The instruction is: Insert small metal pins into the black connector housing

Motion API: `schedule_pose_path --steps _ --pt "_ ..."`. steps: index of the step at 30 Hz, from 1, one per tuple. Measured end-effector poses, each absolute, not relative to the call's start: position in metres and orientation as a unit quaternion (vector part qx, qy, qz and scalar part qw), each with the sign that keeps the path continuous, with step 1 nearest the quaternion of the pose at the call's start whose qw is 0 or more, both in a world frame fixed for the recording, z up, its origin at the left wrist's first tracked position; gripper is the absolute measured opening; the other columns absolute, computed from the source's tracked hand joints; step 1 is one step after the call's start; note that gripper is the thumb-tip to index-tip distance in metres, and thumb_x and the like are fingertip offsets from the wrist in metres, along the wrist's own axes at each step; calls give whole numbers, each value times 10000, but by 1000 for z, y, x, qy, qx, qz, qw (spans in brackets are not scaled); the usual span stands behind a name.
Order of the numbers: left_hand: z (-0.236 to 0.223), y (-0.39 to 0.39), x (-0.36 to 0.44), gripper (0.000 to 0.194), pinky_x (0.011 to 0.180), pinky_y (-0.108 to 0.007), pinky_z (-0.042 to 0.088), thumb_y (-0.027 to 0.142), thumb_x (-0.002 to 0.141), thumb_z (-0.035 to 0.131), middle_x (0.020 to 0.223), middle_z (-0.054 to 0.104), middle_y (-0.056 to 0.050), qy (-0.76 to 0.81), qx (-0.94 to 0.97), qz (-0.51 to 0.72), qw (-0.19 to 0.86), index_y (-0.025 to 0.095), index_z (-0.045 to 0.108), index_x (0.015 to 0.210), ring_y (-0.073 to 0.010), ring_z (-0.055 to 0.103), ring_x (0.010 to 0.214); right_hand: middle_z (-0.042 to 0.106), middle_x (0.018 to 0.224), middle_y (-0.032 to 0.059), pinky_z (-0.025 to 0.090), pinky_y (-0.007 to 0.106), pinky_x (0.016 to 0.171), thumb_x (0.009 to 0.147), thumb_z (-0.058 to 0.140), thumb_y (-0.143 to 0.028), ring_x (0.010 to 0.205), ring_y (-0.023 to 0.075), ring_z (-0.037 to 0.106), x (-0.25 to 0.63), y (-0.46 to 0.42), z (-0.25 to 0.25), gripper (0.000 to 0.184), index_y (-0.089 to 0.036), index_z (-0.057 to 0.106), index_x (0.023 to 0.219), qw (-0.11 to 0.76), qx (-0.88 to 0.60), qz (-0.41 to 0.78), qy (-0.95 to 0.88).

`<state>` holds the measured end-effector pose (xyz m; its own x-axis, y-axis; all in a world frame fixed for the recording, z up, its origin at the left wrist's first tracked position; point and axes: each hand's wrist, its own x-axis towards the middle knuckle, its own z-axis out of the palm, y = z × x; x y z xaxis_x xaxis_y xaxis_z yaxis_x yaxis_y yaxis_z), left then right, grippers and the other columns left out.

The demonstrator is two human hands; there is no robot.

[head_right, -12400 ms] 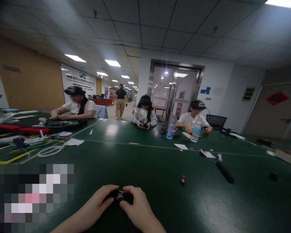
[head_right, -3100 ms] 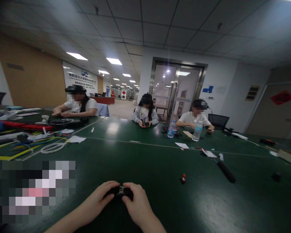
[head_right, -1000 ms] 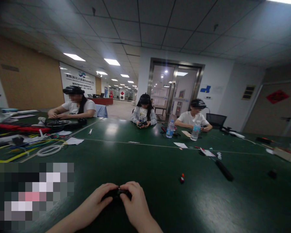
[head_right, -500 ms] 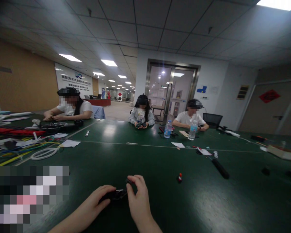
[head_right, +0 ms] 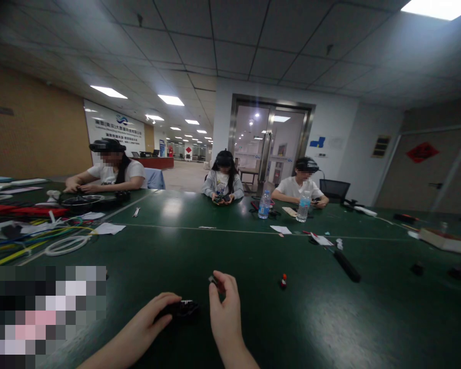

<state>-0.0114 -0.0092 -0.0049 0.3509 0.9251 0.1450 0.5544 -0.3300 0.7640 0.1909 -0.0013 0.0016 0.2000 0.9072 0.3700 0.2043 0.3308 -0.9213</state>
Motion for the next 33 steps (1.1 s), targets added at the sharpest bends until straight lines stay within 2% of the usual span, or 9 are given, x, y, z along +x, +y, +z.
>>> schedule_pose_path --steps 17,26,33 --pt "3 -13 -9 337 972 -343 350 183 784 421 1157 546 -28 493 763 280 312 239 549 1091 -195 485 1080 589 999 58 451 317 812 766 486 -395 931 199 561 197 -1 3 323 -206 594 1004 605 -524 319 -508" --pt "4 -13 -8 328 962 -342 359 177 783 418 1132 560 -22 482 772 283 300 239 554 1075 -192 493 1065 589 1006 67 444 325 836 750 509 -387 940 203 564 197 0 4 323 -190 592 992 630 -527 307 -480" --pt "-1 -11 -11 327 969 -340 351 197 797 418 1152 545 -23 483 772 277 306 250 546 1093 -188 485 1074 607 1016 67 457 339 825 744 514 -406 951 215 570 197 1 3 365 -194 576 1034 615 -540 340 -463"
